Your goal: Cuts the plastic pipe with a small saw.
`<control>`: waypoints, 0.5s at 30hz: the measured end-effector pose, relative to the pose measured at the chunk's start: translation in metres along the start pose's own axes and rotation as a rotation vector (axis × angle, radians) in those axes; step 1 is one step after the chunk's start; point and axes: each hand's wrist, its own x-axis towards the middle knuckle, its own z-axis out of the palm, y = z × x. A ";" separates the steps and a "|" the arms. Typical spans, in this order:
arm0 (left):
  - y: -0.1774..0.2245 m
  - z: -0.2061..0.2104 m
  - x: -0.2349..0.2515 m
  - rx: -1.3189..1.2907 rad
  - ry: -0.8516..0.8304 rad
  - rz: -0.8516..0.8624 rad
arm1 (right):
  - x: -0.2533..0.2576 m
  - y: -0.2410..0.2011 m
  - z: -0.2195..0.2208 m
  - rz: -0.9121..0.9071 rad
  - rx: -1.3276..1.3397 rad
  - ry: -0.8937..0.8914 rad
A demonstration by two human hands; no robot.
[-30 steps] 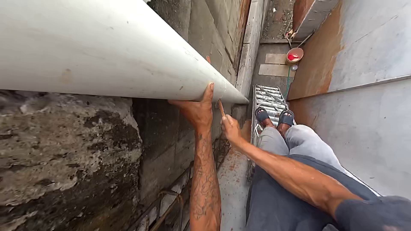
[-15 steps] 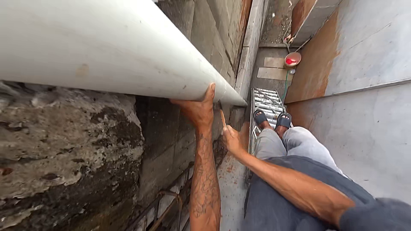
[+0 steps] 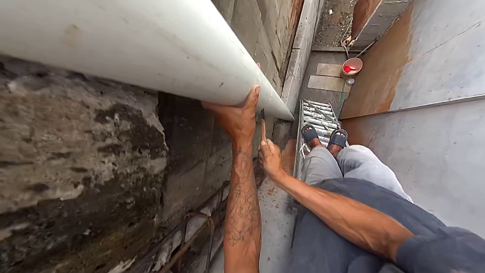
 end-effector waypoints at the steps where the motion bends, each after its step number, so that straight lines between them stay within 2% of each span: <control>1: 0.000 -0.004 -0.005 0.031 -0.010 0.000 | 0.000 0.001 -0.003 0.000 -0.041 0.016; 4: 0.006 -0.001 0.001 0.012 -0.046 -0.026 | 0.057 -0.034 0.001 -0.102 -0.134 -0.018; 5: 0.003 0.001 0.001 0.010 -0.015 -0.012 | 0.061 -0.037 0.000 -0.122 -0.194 -0.043; 7: 0.000 -0.010 -0.013 0.037 -0.018 -0.027 | 0.023 -0.012 -0.011 -0.094 -0.258 -0.070; 9: 0.003 0.004 0.004 0.043 -0.001 -0.017 | 0.026 -0.014 -0.017 -0.117 -0.257 -0.070; 11: 0.004 -0.001 -0.002 0.053 -0.019 -0.052 | 0.025 -0.026 -0.017 -0.053 -0.208 -0.065; 13: 0.000 0.000 -0.001 0.023 -0.002 -0.040 | 0.054 -0.036 -0.005 -0.087 -0.139 -0.096; 15: -0.002 -0.007 -0.008 0.021 -0.017 -0.030 | 0.041 -0.020 -0.007 -0.106 -0.143 -0.098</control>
